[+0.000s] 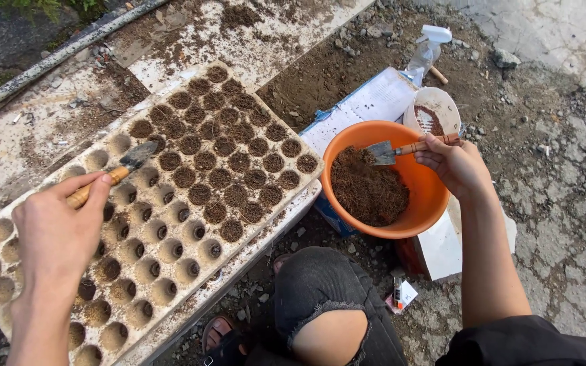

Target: Filling individual cells of a cardboard seed tray with soil using a small hand trowel.

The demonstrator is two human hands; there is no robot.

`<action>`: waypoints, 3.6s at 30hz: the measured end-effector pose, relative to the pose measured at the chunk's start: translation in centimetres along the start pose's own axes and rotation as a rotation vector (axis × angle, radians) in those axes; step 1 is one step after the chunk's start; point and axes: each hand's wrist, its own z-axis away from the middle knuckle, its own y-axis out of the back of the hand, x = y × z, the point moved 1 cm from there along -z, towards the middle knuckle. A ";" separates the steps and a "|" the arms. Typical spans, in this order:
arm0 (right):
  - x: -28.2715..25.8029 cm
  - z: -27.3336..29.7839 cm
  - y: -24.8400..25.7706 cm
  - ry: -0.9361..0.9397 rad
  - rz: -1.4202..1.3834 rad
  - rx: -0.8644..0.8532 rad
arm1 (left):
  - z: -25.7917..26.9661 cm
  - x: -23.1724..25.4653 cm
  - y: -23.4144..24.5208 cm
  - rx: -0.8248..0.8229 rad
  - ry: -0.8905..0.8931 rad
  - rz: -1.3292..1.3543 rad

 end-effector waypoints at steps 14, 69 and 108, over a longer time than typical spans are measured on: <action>-8.9 0.5 -16.3 0.156 -0.100 -0.396 | 0.7 1.3 0.9 -0.032 0.034 0.215; -6.2 5.5 -34.8 0.723 0.536 -0.596 | 0.2 -0.2 -0.1 0.023 -0.103 0.145; -5.6 5.0 -34.3 0.694 0.457 -0.608 | 0.2 -0.4 -1.5 -0.013 -0.139 0.167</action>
